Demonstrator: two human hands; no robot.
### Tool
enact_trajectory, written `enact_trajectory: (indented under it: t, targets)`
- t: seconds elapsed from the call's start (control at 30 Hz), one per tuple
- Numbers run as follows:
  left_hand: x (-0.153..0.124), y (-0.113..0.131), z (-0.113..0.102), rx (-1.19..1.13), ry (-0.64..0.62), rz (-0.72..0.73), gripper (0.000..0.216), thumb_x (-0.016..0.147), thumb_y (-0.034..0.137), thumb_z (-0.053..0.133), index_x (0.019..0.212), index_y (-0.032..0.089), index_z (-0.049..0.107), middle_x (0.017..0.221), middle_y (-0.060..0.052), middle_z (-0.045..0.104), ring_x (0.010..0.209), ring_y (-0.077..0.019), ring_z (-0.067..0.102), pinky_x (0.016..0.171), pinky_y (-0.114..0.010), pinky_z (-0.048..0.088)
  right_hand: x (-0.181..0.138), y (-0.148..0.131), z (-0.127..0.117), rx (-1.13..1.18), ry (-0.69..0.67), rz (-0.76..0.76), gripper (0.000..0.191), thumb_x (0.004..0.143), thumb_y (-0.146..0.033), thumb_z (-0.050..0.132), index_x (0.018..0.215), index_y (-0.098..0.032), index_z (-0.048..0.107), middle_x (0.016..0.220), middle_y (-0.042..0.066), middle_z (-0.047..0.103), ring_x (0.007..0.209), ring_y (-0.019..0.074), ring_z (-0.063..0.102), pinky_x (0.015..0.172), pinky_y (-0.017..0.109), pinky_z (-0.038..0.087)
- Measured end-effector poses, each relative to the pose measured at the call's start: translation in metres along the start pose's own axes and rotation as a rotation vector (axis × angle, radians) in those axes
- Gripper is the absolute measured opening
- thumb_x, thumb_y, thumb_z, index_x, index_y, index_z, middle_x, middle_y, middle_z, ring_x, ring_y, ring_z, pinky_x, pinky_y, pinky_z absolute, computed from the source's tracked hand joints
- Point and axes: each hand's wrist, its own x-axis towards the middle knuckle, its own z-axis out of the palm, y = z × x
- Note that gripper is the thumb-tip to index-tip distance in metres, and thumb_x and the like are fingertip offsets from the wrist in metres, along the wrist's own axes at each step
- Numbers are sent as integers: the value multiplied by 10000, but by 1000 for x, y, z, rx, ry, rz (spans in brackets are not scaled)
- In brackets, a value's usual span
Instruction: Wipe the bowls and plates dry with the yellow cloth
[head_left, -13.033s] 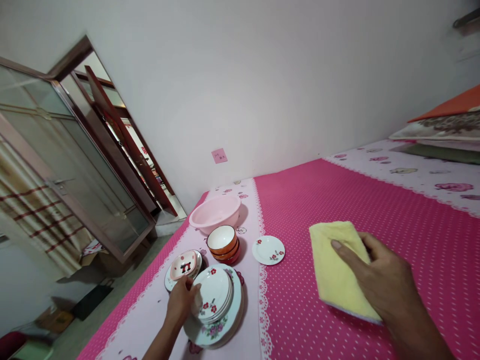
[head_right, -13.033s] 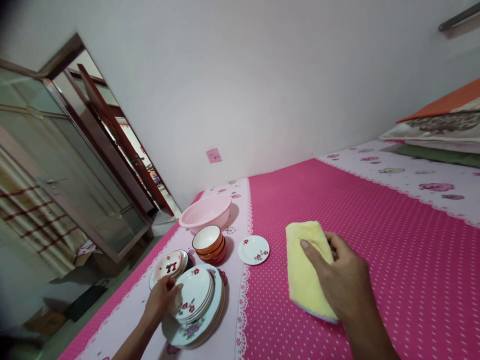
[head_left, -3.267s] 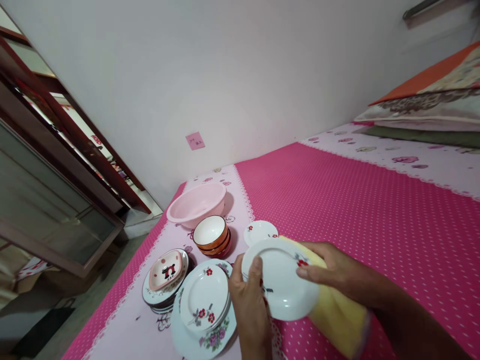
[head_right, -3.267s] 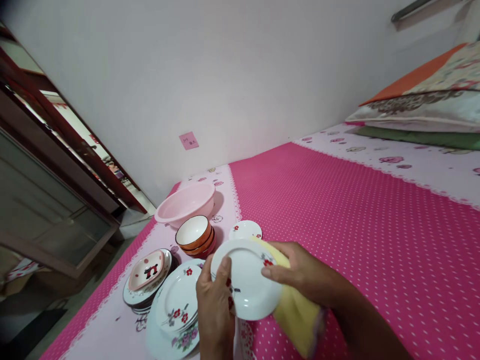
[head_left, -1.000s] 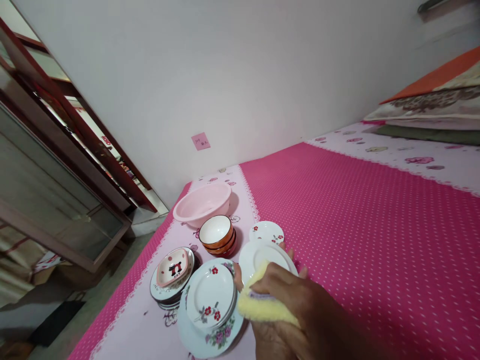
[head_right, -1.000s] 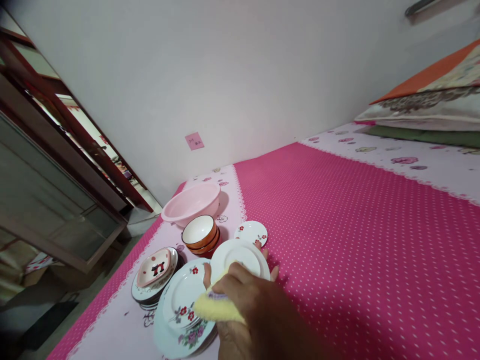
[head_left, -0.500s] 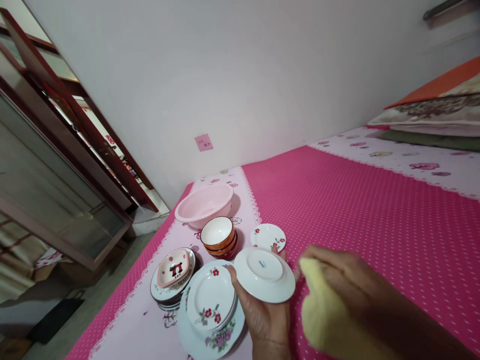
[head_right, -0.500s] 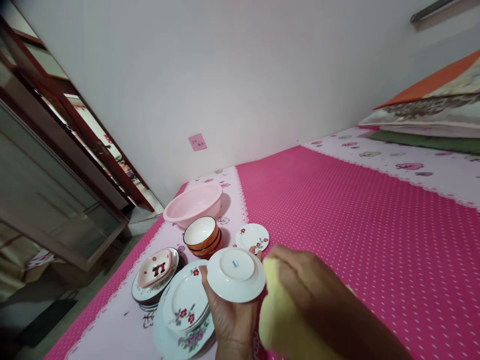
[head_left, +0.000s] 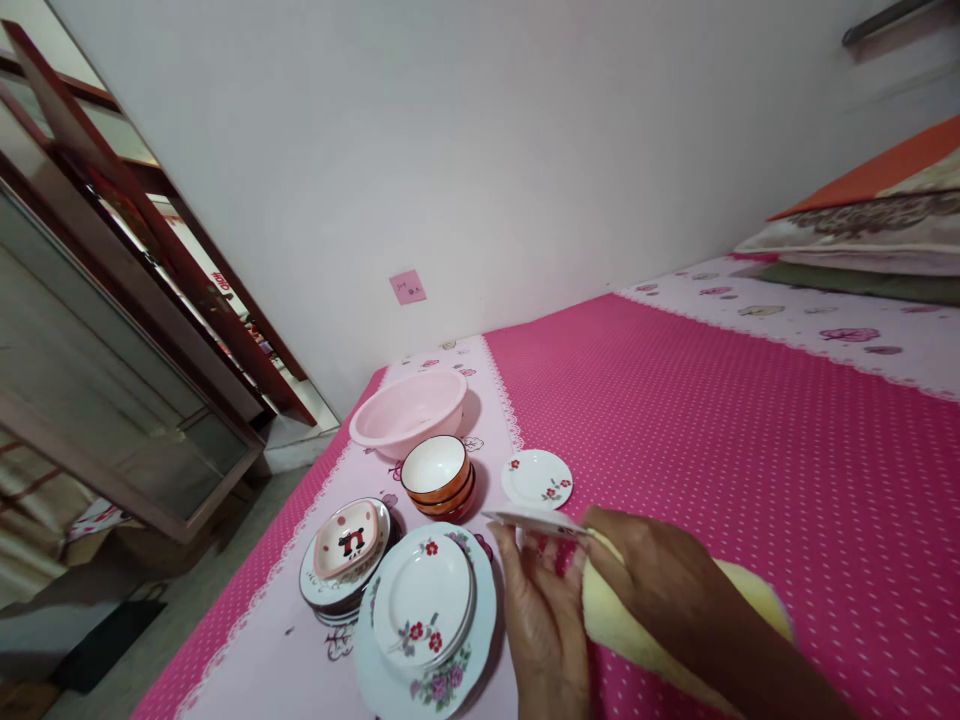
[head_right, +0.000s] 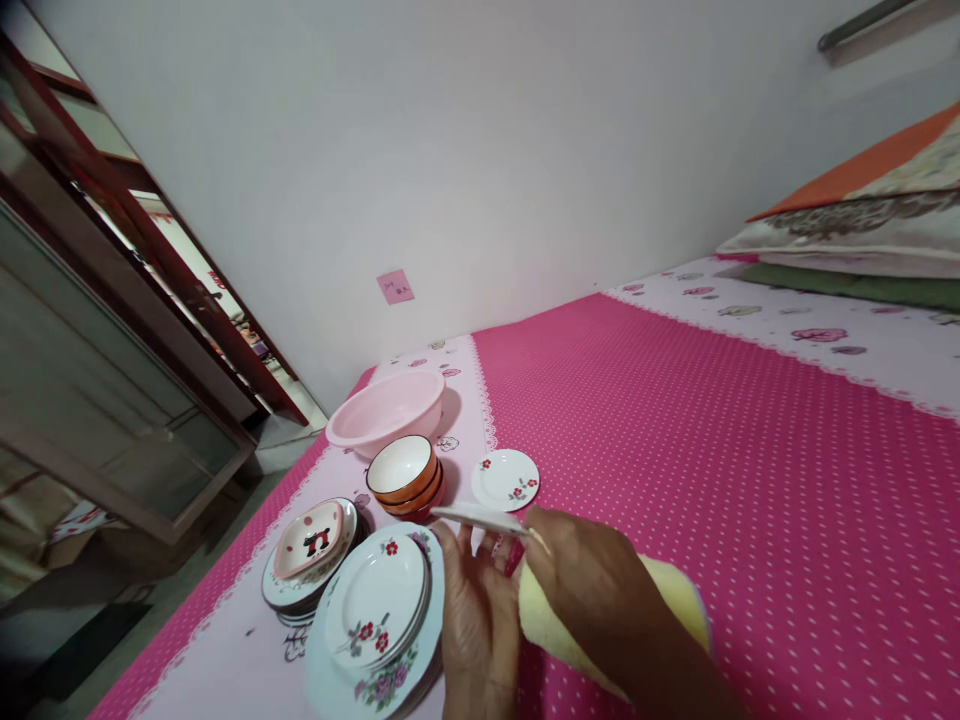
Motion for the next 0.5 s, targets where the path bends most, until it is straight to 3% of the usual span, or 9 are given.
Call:
enact_trajectory:
  t: [0.07,0.13,0.27,0.4,0.5]
  targets:
    - [2,-3,-3,129,103,22,134,967,295,648,1021,182,694,1035,-103,767,948,-244,751,823,-421,635,7,9,-3,181,-55,110,407,1004,-399,398,867,-219,737,797,58,777,747,258,721,721,361,521]
    - [4,-5,-6,217,152,53,61,955,141,612,937,148,670,956,-104,771,854,-219,760,773,-377,641,13,21,-1,433,-118,166,408,976,-458,453,936,-208,772,909,63,811,901,300,742,812,383,539]
    - [9,-10,-12,272,162,64,111,948,89,587,870,144,645,851,-90,774,741,-189,757,727,-331,642,20,49,15,748,-116,285,429,882,-495,568,1019,-163,802,1048,88,822,1103,361,712,941,413,530]
    - [10,-18,-19,261,260,-19,141,942,66,570,841,147,625,829,-112,781,717,-200,768,691,-316,641,19,68,26,792,-155,389,451,813,-515,608,995,-151,802,973,90,826,958,338,740,819,393,549]
    - [8,-27,-22,255,316,-103,109,923,66,572,893,137,649,858,-145,790,713,-229,776,668,-325,638,15,78,26,774,-211,460,401,739,-501,627,854,-163,808,837,70,814,790,293,729,695,358,526]
